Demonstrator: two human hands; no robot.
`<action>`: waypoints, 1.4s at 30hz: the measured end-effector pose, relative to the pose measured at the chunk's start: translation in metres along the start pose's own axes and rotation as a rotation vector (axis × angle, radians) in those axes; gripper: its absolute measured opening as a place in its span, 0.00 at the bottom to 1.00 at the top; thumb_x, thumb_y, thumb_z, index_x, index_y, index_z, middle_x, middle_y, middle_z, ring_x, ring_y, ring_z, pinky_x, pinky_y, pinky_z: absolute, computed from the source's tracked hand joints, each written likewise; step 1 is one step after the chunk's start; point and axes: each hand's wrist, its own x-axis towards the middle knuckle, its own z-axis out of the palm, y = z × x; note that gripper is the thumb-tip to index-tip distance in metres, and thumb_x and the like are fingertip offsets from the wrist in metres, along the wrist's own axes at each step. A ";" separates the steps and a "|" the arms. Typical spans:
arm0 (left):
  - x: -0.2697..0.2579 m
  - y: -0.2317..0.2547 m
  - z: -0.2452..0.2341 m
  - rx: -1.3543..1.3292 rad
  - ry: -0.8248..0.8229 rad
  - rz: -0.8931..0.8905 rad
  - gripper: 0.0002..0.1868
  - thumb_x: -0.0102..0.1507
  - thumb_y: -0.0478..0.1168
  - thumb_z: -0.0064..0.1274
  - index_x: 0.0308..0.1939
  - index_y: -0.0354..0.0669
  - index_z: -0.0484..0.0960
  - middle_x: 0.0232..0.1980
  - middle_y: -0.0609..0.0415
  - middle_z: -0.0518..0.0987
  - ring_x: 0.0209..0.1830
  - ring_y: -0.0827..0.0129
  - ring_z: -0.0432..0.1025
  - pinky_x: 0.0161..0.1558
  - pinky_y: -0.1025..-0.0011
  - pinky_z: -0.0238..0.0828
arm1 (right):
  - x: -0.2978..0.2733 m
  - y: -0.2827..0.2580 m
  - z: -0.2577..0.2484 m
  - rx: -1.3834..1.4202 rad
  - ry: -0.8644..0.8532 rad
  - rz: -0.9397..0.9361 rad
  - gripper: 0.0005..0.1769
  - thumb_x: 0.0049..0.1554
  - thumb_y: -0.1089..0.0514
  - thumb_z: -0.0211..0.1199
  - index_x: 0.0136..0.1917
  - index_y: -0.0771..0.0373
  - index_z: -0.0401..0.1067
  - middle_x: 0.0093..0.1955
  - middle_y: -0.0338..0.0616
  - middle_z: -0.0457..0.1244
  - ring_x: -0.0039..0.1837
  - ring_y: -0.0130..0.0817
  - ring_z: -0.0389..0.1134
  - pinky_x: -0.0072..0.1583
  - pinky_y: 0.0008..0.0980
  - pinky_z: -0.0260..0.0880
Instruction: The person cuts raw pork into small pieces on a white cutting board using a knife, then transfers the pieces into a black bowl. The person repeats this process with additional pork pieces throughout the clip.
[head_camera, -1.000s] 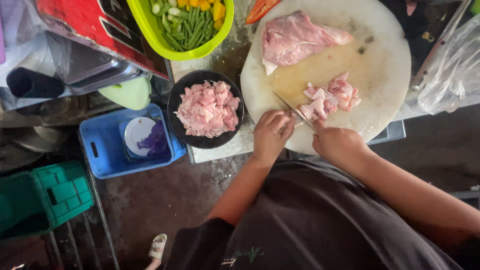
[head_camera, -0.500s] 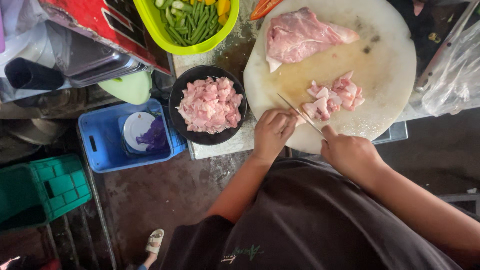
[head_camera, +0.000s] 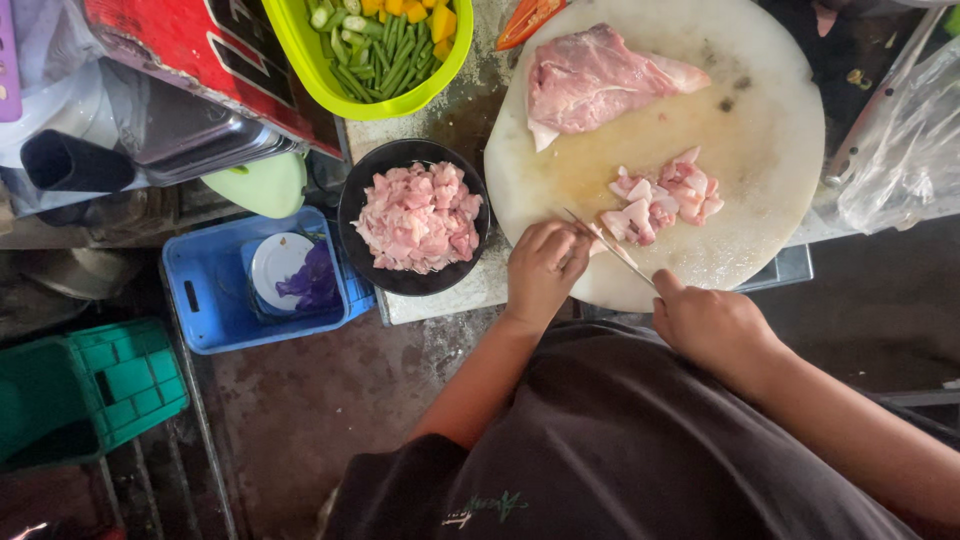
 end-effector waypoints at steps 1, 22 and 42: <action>-0.001 -0.001 0.000 0.002 0.002 -0.004 0.08 0.59 0.31 0.62 0.35 0.42 0.77 0.42 0.55 0.80 0.43 0.59 0.76 0.46 0.64 0.74 | 0.004 -0.002 0.001 -0.007 0.012 -0.008 0.17 0.61 0.48 0.50 0.58 0.59 0.62 0.32 0.54 0.69 0.38 0.54 0.74 0.43 0.52 0.74; -0.009 -0.008 0.008 0.026 -0.012 0.029 0.08 0.58 0.33 0.64 0.35 0.42 0.77 0.40 0.50 0.78 0.43 0.53 0.75 0.48 0.58 0.71 | 0.059 0.000 0.048 -0.374 0.172 -0.241 0.09 0.61 0.55 0.54 0.50 0.64 0.66 0.52 0.50 0.68 0.39 0.46 0.75 0.37 0.46 0.76; -0.028 -0.015 0.012 0.059 0.014 0.048 0.07 0.59 0.36 0.65 0.37 0.45 0.81 0.42 0.55 0.81 0.46 0.56 0.75 0.52 0.58 0.67 | 0.016 0.024 0.057 0.050 0.040 0.018 0.22 0.61 0.48 0.51 0.64 0.59 0.63 0.41 0.54 0.71 0.44 0.54 0.74 0.47 0.53 0.74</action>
